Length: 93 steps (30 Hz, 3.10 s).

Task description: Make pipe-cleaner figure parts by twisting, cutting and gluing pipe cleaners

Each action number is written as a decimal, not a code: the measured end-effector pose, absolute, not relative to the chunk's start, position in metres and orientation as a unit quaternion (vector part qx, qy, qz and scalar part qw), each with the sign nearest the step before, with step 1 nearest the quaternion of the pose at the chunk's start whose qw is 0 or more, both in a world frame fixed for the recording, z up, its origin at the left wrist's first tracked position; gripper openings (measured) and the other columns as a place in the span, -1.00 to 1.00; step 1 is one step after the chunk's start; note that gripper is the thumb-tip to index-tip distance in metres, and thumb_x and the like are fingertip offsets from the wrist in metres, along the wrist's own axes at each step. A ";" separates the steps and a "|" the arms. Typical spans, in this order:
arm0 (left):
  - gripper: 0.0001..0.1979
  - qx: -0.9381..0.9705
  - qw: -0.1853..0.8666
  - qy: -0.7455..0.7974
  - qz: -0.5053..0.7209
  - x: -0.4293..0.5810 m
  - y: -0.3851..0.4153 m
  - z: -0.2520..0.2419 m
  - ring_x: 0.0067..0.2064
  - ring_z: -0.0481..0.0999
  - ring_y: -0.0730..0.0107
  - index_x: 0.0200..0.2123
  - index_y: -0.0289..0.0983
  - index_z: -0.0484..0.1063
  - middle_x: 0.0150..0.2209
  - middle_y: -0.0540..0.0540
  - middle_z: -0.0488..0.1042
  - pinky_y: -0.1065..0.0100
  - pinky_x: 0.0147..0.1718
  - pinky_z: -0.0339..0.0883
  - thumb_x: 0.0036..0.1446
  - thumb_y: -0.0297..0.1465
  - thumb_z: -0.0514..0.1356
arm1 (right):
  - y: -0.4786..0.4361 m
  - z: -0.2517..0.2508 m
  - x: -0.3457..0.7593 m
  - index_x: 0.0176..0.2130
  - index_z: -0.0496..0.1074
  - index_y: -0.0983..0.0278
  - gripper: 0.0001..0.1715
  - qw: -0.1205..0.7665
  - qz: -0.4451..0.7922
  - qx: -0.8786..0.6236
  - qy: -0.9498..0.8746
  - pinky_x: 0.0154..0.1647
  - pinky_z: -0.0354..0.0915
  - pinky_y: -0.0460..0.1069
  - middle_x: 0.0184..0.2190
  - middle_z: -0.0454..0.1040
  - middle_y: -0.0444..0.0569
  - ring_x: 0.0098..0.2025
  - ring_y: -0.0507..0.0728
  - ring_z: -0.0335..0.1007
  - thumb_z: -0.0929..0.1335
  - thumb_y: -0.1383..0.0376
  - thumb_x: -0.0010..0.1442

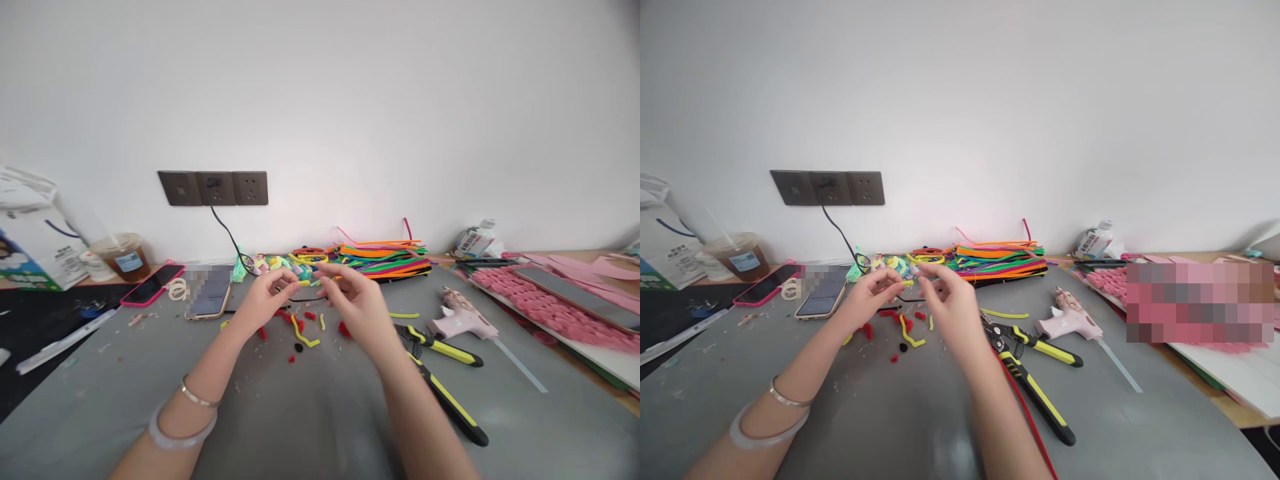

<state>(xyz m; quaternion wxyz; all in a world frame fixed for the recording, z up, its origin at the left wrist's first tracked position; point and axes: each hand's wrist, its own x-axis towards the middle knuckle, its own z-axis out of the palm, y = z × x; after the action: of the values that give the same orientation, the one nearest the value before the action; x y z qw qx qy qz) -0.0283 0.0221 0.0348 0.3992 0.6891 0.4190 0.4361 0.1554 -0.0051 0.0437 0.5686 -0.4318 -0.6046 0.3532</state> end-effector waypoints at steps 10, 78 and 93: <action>-0.81 0.783 0.270 0.436 0.352 -0.051 0.034 0.029 -0.45 0.31 0.38 -0.45 -0.21 0.54 -0.43 -0.01 0.51 0.42 -0.43 0.12 0.14 -0.26 0.23 | 0.014 0.042 0.291 -0.48 0.61 0.18 -0.82 0.216 0.113 -0.706 -0.665 -0.53 0.20 -0.01 -0.51 0.60 -0.01 -0.51 0.17 0.46 0.38 0.34 0.04; -0.74 0.666 0.387 0.432 0.469 -0.049 0.033 0.035 -0.38 0.41 0.44 -0.28 -0.29 0.49 -0.39 -0.01 0.45 0.42 -0.36 0.37 0.02 -0.24 0.32 | 0.033 0.006 0.115 -0.37 0.45 0.22 -0.61 0.674 0.586 -0.281 -0.351 -0.33 0.44 -0.09 -0.51 0.51 -0.18 -0.37 0.04 0.53 0.58 0.09 -0.09; -0.70 0.635 0.418 0.416 0.499 -0.046 0.031 0.040 -0.42 0.42 0.44 -0.35 -0.28 0.54 -0.40 -0.03 0.50 0.40 -0.39 0.36 -0.04 -0.17 0.37 | 0.031 0.006 0.115 -0.39 0.43 0.20 -0.67 0.653 0.610 -0.256 -0.368 -0.30 0.46 -0.08 -0.49 0.52 -0.20 -0.40 0.02 0.50 0.56 0.12 -0.03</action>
<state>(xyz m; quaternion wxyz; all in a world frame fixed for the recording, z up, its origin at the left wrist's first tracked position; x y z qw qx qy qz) -0.0458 0.0314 0.0402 0.4183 0.6349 0.4163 0.4987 0.1155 0.0313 0.0064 0.6535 -0.2559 -0.3683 0.6098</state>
